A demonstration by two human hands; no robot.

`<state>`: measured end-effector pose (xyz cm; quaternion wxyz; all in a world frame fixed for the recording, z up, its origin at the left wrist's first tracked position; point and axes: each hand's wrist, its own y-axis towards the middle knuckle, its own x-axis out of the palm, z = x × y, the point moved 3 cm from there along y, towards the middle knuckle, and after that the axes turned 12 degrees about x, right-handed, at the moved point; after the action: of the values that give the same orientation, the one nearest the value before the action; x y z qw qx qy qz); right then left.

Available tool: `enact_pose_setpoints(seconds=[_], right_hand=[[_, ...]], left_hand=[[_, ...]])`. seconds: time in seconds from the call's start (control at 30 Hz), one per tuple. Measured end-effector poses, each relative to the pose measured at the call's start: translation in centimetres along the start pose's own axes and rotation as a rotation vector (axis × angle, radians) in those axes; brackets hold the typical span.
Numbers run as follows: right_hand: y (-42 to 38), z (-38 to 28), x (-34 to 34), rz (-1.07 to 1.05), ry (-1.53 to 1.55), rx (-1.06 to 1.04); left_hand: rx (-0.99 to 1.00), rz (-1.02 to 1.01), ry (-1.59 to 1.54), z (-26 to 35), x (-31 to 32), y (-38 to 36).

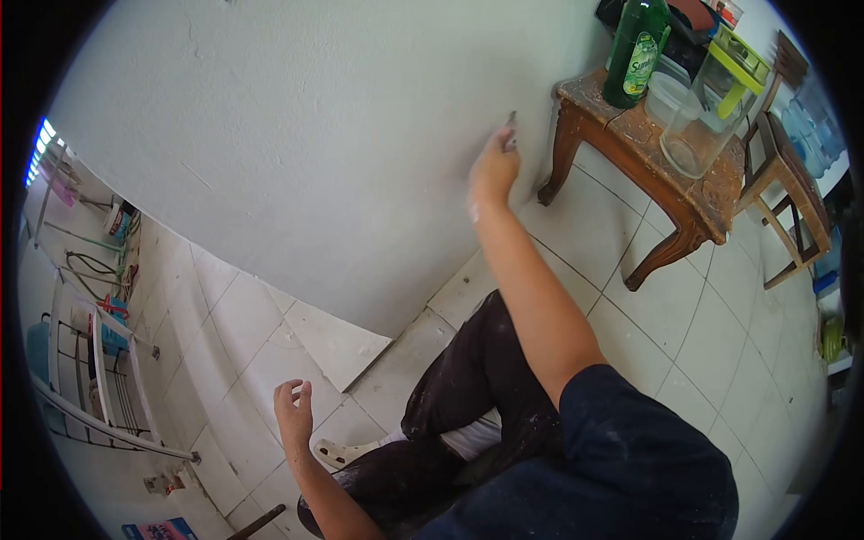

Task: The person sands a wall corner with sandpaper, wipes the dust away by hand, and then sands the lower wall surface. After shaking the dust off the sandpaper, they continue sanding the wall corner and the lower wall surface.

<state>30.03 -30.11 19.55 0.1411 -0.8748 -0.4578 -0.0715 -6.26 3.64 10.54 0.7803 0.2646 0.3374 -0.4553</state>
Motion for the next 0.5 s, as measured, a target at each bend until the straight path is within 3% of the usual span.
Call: enact_pose_setpoints(seconds=[0.1, 0.2, 0.3, 0.4, 0.5], right_hand=[[1.7, 0.4, 1.2, 0.133, 0.035, -0.198], [9.4, 2.4, -0.9, 0.056, 0.098, -0.071], [6.9, 2.4, -1.8, -0.036, 0.097, 0.235], [1.0, 0.6, 0.1, 0.039, -0.102, -0.028], [4.7, 2.1, 0.3, 0.132, -0.056, -0.066]], left_hand=[[-0.027, 0.000, -0.018, 0.1, 0.2, 0.1], [0.039, -0.017, -0.026, -0.3, 0.2, -0.3], [0.060, -0.009, -0.010, -0.3, -0.3, -0.3], [0.043, 0.026, 0.010, -0.8, -0.4, 0.5], [0.015, 0.022, 0.056, -0.8, 0.0, 0.6]])
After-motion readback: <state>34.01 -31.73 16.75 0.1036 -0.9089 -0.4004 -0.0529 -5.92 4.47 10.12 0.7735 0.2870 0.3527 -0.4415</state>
